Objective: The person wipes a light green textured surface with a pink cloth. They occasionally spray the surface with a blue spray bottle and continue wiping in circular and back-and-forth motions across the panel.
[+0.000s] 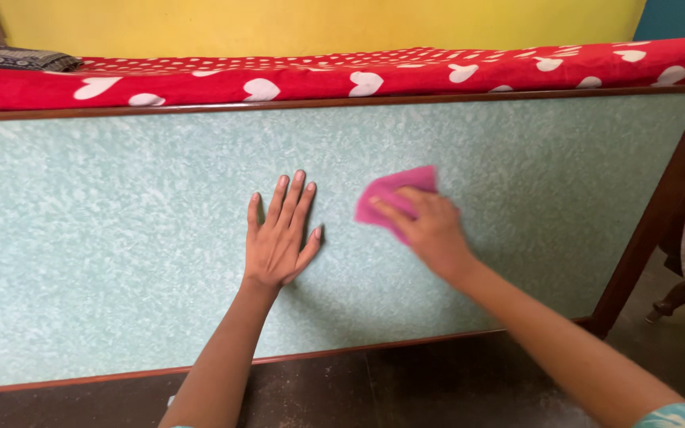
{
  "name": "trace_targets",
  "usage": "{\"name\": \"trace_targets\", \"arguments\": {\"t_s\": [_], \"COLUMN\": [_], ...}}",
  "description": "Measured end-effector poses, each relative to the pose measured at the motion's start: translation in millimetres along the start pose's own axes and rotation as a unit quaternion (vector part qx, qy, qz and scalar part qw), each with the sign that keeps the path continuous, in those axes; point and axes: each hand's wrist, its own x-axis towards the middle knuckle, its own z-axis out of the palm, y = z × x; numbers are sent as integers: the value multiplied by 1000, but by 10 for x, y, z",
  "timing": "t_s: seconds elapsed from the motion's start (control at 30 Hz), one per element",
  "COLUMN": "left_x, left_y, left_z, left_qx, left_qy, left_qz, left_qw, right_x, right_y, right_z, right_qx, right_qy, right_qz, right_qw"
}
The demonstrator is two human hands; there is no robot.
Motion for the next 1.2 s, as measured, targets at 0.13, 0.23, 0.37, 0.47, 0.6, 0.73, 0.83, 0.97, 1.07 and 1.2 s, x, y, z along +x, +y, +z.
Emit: {"name": "trace_targets", "arguments": {"t_s": [0.13, 0.23, 0.37, 0.47, 0.6, 0.73, 0.83, 0.97, 1.07, 1.2], "left_x": [-26, -13, -7, -21, -28, -27, -33, -22, -5, -4], "left_y": [75, 106, 150, 138, 127, 128, 143, 169, 167, 181], "left_z": [154, 282, 450, 500, 525, 508, 473, 395, 310, 190], "left_qx": [-18, -32, -37, -29, -23, -28, -35, -39, -49, -58], "left_qy": [20, 51, 100, 109, 108, 93, 72, 32, 24, 12], "left_qz": [-10, -20, -30, -29, -23, -22, -27, -35, -29, -24], "left_qw": [1000, 998, 994, 993, 994, 995, 996, 998, 998, 998], "right_x": [-481, -890, -1408, -1623, -1802, -1768, -1566, -1011, -572, -158], "right_y": [716, 1303, 1891, 2163, 2422, 2472, 2124, 996, 305, -399], "right_z": [-43, -60, -166, -149, -146, -112, -51, 263, 268, 168], "right_qx": [-61, -90, -120, -88, -66, -66, -92, -119, -65, 48], "right_qy": [57, 99, 91, 109, 115, 114, 111, 97, 95, -57], "right_qz": [106, 225, 352, 447, 489, 510, 498, 410, 309, 227], "right_qw": [991, 965, 924, 883, 862, 850, 855, 899, 944, 971]}}
